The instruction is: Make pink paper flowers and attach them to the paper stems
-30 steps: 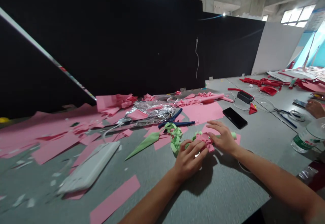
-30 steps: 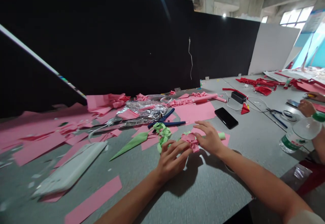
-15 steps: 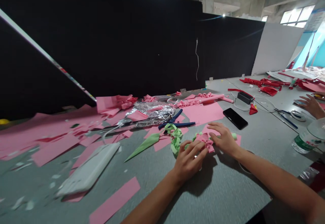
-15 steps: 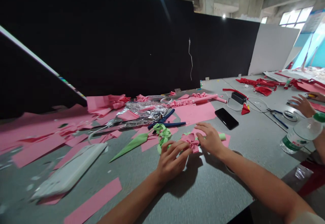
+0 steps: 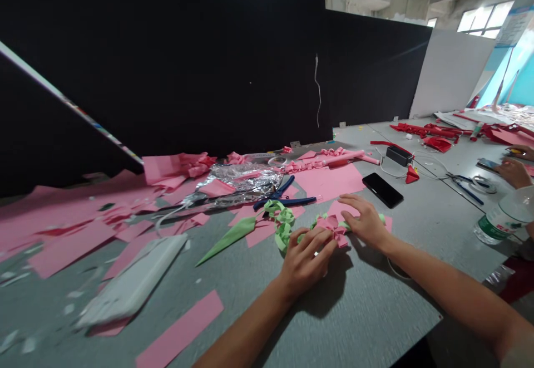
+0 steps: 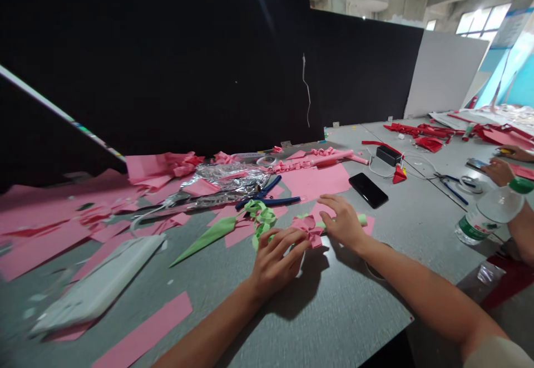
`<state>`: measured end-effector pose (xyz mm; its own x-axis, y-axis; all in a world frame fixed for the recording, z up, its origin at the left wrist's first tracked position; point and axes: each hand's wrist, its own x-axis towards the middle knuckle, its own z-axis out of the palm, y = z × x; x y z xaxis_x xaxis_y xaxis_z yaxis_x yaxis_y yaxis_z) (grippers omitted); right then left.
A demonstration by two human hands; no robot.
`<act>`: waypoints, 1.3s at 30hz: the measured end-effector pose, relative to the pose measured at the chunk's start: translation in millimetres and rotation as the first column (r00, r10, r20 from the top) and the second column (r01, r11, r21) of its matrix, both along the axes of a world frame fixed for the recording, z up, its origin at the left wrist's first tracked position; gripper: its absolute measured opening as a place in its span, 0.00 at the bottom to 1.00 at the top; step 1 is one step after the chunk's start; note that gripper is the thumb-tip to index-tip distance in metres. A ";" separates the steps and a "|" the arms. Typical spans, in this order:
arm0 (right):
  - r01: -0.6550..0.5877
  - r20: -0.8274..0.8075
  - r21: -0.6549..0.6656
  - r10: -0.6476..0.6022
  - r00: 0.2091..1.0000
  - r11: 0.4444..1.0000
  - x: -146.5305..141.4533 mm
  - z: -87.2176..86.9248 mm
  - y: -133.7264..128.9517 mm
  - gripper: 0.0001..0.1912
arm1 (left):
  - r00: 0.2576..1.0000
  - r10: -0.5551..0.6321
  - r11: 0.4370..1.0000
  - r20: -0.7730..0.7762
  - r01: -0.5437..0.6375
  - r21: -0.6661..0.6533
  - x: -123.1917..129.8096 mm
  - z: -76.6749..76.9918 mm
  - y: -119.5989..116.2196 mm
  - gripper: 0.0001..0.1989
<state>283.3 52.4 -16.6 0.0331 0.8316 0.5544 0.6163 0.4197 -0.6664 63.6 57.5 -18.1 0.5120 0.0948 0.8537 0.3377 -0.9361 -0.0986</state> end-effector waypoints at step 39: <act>0.216 0.570 -0.257 -0.033 0.821 0.942 70.8 -3.9 -0.3 0.13 | 0.702 -0.089 0.782 -0.706 -0.390 -0.486 48.9 24.6 30.2 0.13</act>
<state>354.1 52.2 -20.6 -0.0863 0.9674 0.2382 0.9487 0.1528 -0.2769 112.6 87.7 6.5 0.8312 0.5550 0.0313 0.5433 -0.8230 0.1660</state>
